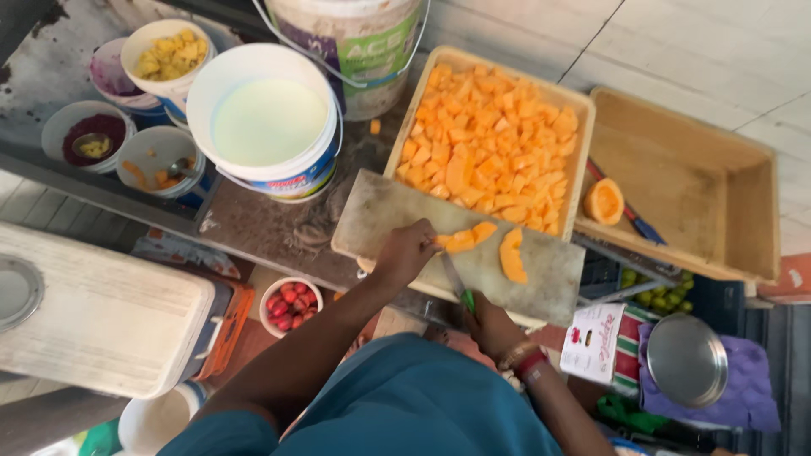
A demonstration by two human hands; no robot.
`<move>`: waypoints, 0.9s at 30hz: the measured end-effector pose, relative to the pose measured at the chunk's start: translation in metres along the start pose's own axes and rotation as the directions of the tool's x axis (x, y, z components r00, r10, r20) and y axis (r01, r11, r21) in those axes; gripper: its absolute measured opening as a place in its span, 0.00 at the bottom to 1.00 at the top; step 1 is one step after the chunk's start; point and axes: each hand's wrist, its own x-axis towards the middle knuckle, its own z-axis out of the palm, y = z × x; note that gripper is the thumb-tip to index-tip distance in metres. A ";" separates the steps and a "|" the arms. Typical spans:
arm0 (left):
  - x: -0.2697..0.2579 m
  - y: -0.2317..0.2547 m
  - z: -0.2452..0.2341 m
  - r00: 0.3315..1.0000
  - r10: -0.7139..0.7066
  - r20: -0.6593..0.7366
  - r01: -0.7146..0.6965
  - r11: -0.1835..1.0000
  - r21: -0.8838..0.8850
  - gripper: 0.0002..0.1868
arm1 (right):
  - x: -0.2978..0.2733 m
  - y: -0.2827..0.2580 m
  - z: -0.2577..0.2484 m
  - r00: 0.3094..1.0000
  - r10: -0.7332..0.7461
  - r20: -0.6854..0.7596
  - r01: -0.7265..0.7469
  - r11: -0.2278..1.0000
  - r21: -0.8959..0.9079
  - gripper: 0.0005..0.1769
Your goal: The person cuts a cantaloupe into pieces using a knife, moves the pieces into a large tray, and sets the rinds aside.
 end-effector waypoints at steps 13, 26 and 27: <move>0.133 0.022 0.104 0.818 0.572 -0.051 -0.369 0.592 0.716 0.37 | -0.071 0.040 -0.031 0.881 0.239 -0.409 -0.084 0.928 0.362 0.11; 0.083 0.047 0.073 0.688 0.283 0.668 -0.568 0.783 0.252 0.27 | -0.081 0.056 -0.041 0.863 0.133 -0.488 -0.082 0.989 0.124 0.13; 0.073 0.046 0.069 0.747 0.252 0.615 -0.497 0.826 0.266 0.26 | -0.079 0.054 -0.039 0.868 0.130 -0.480 -0.109 0.991 0.072 0.14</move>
